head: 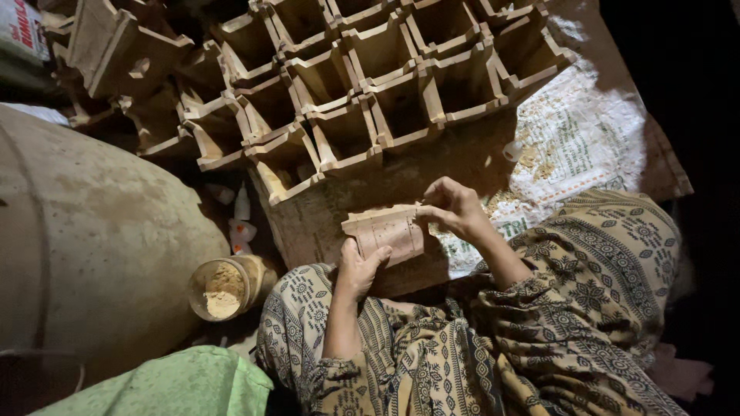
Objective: The person sits on the floor and assembles small wooden boxes by applying glue to the edges and pressing the pieces together. They then place the assembled boxes into a larger grid-like wooden structure.
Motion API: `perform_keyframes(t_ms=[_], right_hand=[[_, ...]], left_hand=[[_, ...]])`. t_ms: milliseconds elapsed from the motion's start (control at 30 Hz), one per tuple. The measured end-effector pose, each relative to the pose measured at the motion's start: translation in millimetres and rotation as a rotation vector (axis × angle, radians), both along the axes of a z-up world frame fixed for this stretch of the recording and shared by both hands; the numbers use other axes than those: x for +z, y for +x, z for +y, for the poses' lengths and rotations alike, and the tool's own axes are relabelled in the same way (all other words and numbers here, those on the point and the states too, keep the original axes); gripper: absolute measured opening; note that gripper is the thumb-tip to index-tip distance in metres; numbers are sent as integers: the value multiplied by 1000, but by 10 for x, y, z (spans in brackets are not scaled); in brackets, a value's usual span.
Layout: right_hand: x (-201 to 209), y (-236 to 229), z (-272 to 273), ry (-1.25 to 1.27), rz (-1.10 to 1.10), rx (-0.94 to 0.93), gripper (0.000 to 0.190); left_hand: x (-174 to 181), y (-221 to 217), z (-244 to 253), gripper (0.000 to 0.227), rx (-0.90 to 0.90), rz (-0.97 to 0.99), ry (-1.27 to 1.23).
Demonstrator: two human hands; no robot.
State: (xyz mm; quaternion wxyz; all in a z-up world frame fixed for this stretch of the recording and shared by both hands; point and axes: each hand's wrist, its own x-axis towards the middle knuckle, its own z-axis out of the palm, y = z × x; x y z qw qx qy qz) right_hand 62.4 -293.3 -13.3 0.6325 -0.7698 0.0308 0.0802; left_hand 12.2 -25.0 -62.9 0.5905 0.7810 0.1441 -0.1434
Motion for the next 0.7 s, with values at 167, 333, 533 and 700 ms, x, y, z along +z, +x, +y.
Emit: perform_keyframes(t_ms=[167,333,533,700], right_hand=[[233,-39,-31,-53,11,28,21],[-37,68,-54,-103,-192,165,51],[81,9,6,-119,-143,71,19],[77,77,56,-212,-287,219,57]], left_hand=[[302,33,-139,41,19,13,-39],[198,40,-18,42,1,36,-25],[385,23,-89,43,-13,65,-13],[181,30,-91,43,45,32,-101]])
